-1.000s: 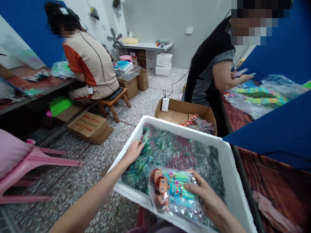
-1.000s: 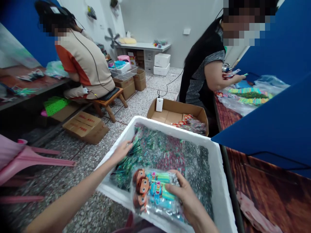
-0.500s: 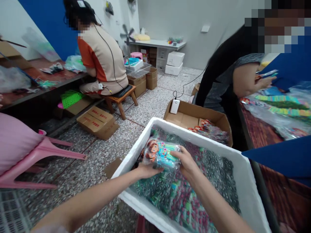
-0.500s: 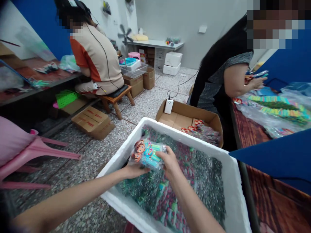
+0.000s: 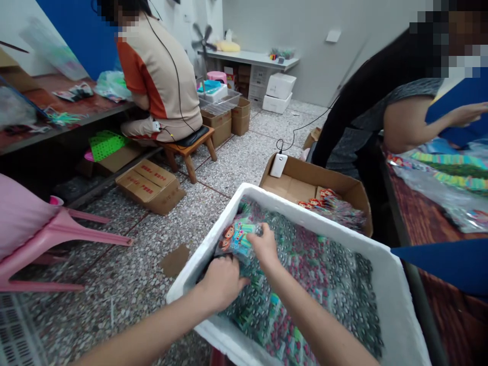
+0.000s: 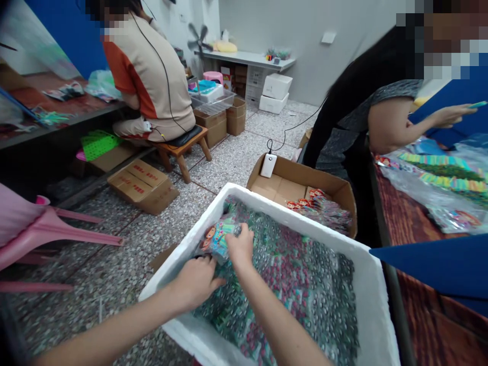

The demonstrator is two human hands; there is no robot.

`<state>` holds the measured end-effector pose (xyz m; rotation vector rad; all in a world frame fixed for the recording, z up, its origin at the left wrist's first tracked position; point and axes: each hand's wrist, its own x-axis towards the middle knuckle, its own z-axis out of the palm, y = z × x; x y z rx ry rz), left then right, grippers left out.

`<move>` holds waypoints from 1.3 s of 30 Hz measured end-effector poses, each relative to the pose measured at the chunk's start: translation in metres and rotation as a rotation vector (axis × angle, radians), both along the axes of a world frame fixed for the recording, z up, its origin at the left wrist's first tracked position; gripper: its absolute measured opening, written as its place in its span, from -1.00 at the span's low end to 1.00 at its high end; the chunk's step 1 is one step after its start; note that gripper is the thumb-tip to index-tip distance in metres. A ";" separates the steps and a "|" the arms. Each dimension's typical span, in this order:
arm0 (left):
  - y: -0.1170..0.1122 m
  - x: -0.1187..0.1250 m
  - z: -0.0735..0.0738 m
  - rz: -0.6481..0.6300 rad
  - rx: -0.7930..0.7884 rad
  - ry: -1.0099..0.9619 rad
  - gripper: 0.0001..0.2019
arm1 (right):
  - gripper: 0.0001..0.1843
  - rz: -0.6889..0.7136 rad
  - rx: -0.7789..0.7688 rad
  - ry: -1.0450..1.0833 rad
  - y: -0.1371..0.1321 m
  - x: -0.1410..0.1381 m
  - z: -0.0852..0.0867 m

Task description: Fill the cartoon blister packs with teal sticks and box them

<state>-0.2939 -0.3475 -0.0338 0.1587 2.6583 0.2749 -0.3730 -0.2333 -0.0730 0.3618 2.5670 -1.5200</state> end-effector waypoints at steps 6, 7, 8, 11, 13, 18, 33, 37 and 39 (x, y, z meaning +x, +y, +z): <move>-0.051 0.013 0.013 0.123 0.003 -0.001 -0.66 | -0.61 0.070 0.045 -0.015 -0.020 0.027 0.003; -0.053 0.014 0.010 0.141 0.022 0.021 -0.69 | -0.62 0.058 0.037 -0.028 -0.020 0.027 0.004; -0.052 0.014 0.006 0.138 0.048 0.036 -0.72 | -0.63 0.035 0.031 -0.042 -0.020 0.024 0.004; -0.041 0.011 -0.003 0.092 0.111 0.061 -0.80 | -0.63 -0.046 0.020 -0.064 -0.015 0.011 0.004; -0.034 0.006 -0.006 0.076 0.101 0.052 -0.80 | -0.62 -0.072 0.018 -0.079 -0.012 0.005 0.001; -0.030 -0.009 -0.003 0.101 -0.037 0.083 -0.61 | -0.59 -0.003 -0.010 -0.175 -0.015 0.011 -0.009; -0.024 -0.055 -0.041 0.057 0.099 0.103 -0.27 | -0.28 0.083 -0.501 -0.347 0.017 0.009 -0.005; -0.021 -0.054 -0.037 0.122 0.056 0.163 -0.43 | -0.33 0.061 -0.468 -0.283 0.021 0.022 -0.015; -0.017 -0.060 -0.035 0.164 0.064 0.190 -0.46 | -0.36 0.075 -0.433 -0.226 0.017 0.029 -0.020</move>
